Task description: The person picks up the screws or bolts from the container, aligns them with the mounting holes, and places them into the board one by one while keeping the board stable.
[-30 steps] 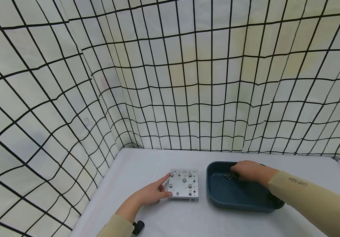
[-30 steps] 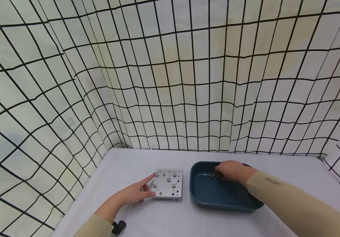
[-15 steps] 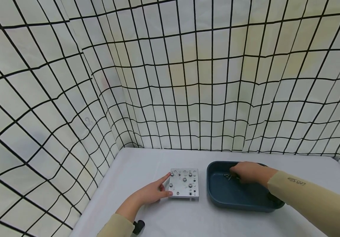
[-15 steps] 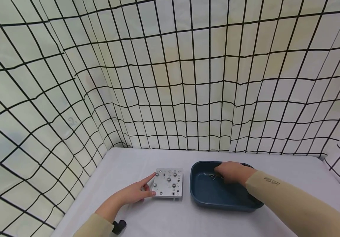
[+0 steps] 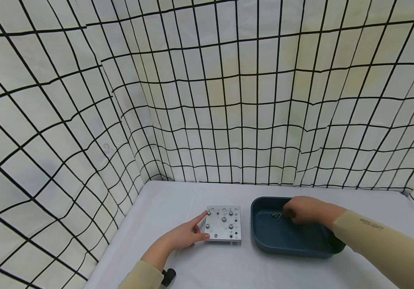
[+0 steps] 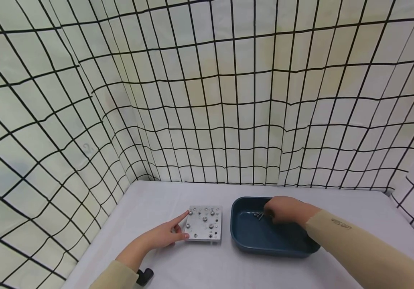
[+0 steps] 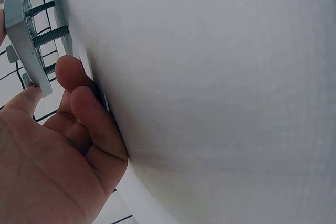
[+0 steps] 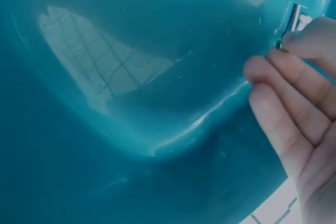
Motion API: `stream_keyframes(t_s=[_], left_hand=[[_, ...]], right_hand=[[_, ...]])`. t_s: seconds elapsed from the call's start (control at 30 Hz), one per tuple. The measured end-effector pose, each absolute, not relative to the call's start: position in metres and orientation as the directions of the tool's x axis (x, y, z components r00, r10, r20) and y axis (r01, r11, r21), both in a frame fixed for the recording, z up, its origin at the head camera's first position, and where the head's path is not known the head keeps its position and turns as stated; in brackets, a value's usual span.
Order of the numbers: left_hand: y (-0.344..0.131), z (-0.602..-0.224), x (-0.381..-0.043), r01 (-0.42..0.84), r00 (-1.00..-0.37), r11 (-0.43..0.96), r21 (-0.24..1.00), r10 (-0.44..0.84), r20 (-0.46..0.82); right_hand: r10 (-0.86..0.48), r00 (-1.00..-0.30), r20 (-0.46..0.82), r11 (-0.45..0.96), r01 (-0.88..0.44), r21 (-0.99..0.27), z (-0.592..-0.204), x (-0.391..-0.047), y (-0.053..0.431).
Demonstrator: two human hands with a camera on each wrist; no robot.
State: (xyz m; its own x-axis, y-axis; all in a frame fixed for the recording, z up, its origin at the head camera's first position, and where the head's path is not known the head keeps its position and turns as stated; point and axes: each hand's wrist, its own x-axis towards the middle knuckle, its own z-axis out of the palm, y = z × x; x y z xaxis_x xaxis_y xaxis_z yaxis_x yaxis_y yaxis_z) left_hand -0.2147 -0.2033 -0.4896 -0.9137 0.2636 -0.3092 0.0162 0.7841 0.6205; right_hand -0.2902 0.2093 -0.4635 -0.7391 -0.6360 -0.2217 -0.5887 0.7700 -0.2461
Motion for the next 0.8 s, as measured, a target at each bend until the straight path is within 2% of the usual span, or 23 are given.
stream_keyframes(t_s=[0.2,0.8], left_hand=[[-0.203,-0.487,-0.214,0.019,-0.914,0.789,0.614,0.263,-0.31],[-0.204,-0.492,-0.215,0.025,-0.916,0.789,0.613,0.265,-0.303]], right_hand=[[-0.631,-0.748,-0.207,0.769,-0.566,-0.299,-0.455,-0.285,0.209],[-0.702,-0.709,-0.068,0.674,-0.63,-0.385,-0.452,-0.289,0.205]])
